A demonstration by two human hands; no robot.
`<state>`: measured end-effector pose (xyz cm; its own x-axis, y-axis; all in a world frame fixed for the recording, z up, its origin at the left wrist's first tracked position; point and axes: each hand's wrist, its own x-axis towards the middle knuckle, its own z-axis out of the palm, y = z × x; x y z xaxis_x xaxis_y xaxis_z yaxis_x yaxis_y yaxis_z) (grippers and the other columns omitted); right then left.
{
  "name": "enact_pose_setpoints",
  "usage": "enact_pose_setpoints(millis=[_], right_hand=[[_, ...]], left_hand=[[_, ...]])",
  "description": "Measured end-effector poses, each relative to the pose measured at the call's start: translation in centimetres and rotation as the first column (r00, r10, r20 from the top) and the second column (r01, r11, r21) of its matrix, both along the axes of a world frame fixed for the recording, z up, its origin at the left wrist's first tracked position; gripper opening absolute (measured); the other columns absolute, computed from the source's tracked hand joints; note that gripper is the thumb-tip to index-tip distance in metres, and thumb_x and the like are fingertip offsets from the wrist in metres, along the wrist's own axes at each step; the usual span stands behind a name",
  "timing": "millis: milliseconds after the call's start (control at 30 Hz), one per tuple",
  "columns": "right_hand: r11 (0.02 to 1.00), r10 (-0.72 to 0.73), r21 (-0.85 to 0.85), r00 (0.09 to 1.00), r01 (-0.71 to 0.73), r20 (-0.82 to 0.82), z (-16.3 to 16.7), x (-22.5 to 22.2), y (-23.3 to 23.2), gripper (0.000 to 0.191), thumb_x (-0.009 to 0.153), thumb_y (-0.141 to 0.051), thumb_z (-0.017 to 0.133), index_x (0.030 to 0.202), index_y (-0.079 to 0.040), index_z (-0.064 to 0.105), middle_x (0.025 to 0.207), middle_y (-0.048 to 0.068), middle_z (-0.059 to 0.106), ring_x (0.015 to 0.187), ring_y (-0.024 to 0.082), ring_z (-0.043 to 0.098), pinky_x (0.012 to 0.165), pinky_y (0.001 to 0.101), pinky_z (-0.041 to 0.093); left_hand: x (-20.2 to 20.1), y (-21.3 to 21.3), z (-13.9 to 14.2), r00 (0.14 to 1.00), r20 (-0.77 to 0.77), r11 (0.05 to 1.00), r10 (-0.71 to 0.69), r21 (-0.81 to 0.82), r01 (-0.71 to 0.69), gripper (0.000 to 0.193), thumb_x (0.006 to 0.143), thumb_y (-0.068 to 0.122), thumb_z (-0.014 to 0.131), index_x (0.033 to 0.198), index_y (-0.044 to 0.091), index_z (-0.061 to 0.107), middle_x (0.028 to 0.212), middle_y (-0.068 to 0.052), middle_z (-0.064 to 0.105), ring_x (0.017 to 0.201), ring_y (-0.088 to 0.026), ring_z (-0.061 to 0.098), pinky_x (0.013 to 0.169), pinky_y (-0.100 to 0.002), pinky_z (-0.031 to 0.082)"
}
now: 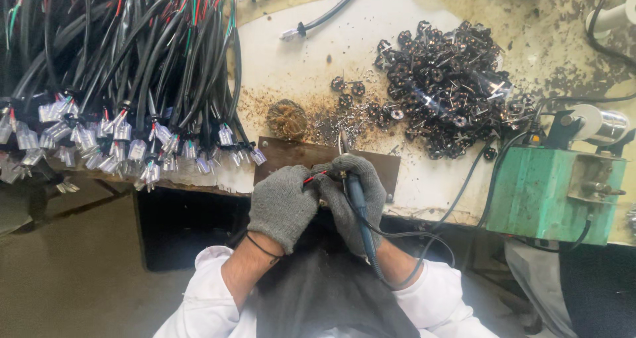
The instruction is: The person repeatedly picks up small black plastic connectors with attached wires, strips the wire ends, and solders them using a soldering iron and solder wire. Finished units are placed on a metal plate on the workbench.
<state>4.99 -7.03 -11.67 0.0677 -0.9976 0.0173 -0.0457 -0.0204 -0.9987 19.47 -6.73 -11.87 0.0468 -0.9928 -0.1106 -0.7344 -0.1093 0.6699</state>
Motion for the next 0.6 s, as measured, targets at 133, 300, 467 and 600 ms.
enact_pose_setpoints(millis=[133,300,467,600], right_hand=[[0.992,-0.017,-0.124,0.992,0.002,-0.123,0.1,-0.5,-0.1,0.027,0.094,0.004,0.075,0.114,-0.004,0.059,0.106,0.009,0.066,0.098,0.016,0.067,0.087,0.0308,0.057],[0.981,0.004,-0.190,0.988,-0.034,-0.155,0.7,-1.4,-0.4,0.027,0.093,0.004,0.075,0.112,-0.004,0.058,0.105,0.009,0.066,0.095,0.017,0.067,0.084,0.0306,0.057],[0.963,0.005,-0.261,0.978,-0.060,-0.207,1.9,-1.6,-0.8,0.031,0.089,0.005,0.079,0.110,-0.004,0.059,0.103,0.010,0.066,0.091,0.018,0.067,0.078,0.0299,0.057],[0.954,0.032,-0.285,0.975,-0.096,-0.221,2.6,-1.9,-0.9,0.032,0.088,0.006,0.080,0.111,-0.004,0.060,0.102,0.010,0.068,0.089,0.018,0.069,0.076,0.0287,0.058]], left_hand=[[0.2,0.6,2.1,0.997,-0.071,0.998,0.018,-0.053,-0.021,0.011,0.085,0.019,0.068,0.089,0.010,0.072,0.087,-0.013,0.070,0.083,-0.036,0.069,0.072,-0.046,0.054],[0.6,1.6,4.4,0.979,-0.203,0.964,-0.012,-0.262,-0.043,0.018,0.089,0.014,0.072,0.105,0.007,0.071,0.097,-0.013,0.069,0.087,-0.033,0.070,0.075,-0.040,0.056],[0.3,1.2,4.8,0.968,-0.250,0.945,0.011,-0.314,-0.092,0.019,0.090,0.014,0.075,0.106,0.005,0.072,0.101,-0.014,0.069,0.089,-0.033,0.071,0.077,-0.039,0.057],[0.3,1.2,4.6,0.953,-0.300,0.935,-0.039,-0.348,-0.071,0.020,0.091,0.012,0.075,0.109,0.003,0.073,0.104,-0.015,0.070,0.093,-0.032,0.072,0.080,-0.038,0.058]])
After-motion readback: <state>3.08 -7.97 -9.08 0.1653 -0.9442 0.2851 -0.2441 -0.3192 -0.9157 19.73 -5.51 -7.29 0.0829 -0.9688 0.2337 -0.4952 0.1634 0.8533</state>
